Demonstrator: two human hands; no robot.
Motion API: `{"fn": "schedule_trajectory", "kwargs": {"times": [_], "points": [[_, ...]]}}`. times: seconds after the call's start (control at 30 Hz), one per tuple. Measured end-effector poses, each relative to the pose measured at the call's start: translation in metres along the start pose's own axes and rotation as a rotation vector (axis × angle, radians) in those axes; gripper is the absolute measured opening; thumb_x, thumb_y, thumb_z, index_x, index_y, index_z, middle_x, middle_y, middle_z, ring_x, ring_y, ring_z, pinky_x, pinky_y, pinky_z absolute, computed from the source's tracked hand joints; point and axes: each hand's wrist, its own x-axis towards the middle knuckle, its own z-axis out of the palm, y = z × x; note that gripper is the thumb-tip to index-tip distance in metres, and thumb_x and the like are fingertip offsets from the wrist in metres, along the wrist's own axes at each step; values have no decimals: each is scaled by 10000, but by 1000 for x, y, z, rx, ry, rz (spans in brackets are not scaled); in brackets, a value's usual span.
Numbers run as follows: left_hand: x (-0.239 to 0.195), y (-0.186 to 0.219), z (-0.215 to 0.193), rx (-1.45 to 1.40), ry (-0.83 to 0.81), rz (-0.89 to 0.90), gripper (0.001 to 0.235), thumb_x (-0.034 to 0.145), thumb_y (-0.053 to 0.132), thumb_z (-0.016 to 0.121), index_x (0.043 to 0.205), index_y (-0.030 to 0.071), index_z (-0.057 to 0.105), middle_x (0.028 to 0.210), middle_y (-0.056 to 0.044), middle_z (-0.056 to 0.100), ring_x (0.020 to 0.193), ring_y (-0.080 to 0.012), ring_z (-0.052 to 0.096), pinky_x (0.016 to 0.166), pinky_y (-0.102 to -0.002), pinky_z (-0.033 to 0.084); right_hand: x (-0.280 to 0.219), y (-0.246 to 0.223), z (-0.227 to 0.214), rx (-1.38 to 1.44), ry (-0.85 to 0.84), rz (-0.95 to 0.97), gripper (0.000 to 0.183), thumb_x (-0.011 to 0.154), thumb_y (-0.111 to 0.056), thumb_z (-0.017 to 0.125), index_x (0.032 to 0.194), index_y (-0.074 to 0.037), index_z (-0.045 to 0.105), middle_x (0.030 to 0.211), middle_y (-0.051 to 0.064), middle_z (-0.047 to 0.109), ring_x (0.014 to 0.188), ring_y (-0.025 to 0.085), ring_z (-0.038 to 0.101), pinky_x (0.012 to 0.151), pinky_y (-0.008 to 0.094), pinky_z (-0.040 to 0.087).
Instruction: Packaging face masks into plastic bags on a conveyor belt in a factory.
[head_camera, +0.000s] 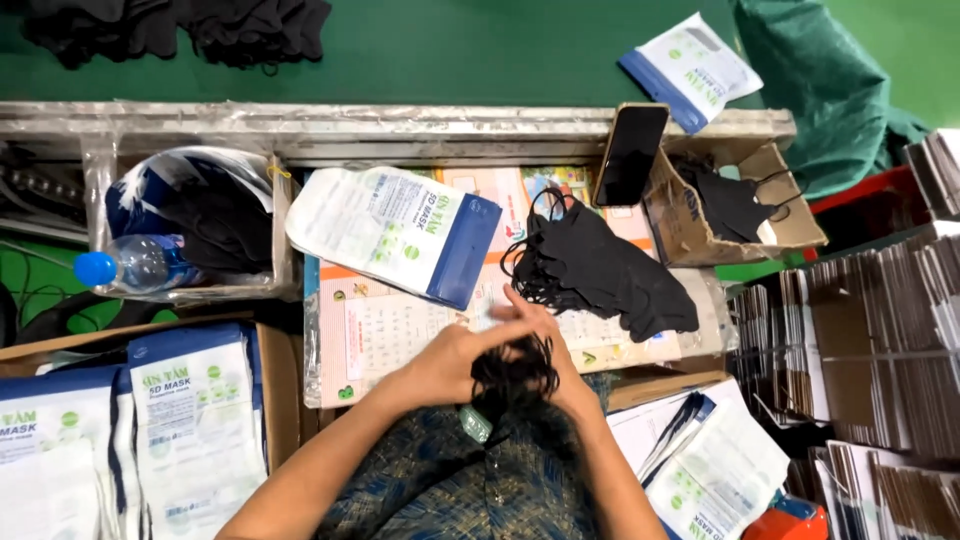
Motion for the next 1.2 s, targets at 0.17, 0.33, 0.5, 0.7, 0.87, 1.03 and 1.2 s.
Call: {"fn": "schedule_trajectory", "kwargs": {"times": [0.17, 0.33, 0.5, 0.7, 0.87, 1.03, 1.2], "points": [[32, 8, -13, 54, -57, 47, 738, 785, 152, 792, 1485, 168, 558, 866, -36, 770, 725, -146, 738, 712, -310, 574, -9, 6, -1, 27, 3, -232, 794, 858, -182, 774, 1541, 22, 424, 1215, 162, 657, 1081, 243, 613, 965, 391, 483], [76, -60, -40, 618, 787, -259, 345, 794, 280, 852, 1049, 68, 759, 811, -75, 657, 829, -268, 617, 728, -417, 498, -3, 33, -5, 190, 424, 198, 384, 822, -123, 879, 1137, 48, 739, 1102, 143, 771, 967, 179, 683, 888, 323, 559], [75, -121, -31, 743, 728, -172, 267, 822, 307, 812, 946, 72, 787, 849, -99, 648, 873, -302, 608, 775, -454, 495, -12, 5, -31, 393, 502, 136, 551, 779, -127, 860, 1257, 46, 648, 1222, 105, 703, 1075, 190, 671, 946, 311, 537], [81, -130, -43, 674, 683, -252, 194, 894, 237, 706, 881, 79, 818, 852, -159, 679, 817, -374, 660, 724, -500, 525, -25, -1, -29, 592, 483, 237, 689, 751, -69, 850, 1366, 23, 551, 1292, 126, 653, 1129, 230, 652, 968, 336, 533], [85, -113, -8, 905, 587, -36, 215, 916, 113, 645, 731, 18, 700, 768, -204, 650, 683, -393, 664, 641, -490, 539, -2, -5, -8, 790, 381, 265, 743, 757, -48, 817, 1427, -5, 497, 1341, 117, 623, 1168, 237, 637, 985, 361, 531], [50, 24, 15, 727, 678, 260, 58, 804, 8, 679, 771, 13, 632, 729, -186, 628, 692, -386, 656, 626, -470, 533, 11, 3, 7, 1217, 565, 286, 624, 802, -26, 776, 1384, -69, 553, 1311, 78, 637, 1156, 228, 634, 994, 378, 523], [37, 61, 11, 371, 825, 158, 437, 783, 2, 718, 1208, 73, 650, 660, -114, 662, 552, -220, 679, 536, -332, 535, -11, -58, -16, -1, 601, -135, 346, 809, -40, 836, 1139, -9, 738, 1096, 142, 745, 999, 296, 718, 900, 385, 565]]}}
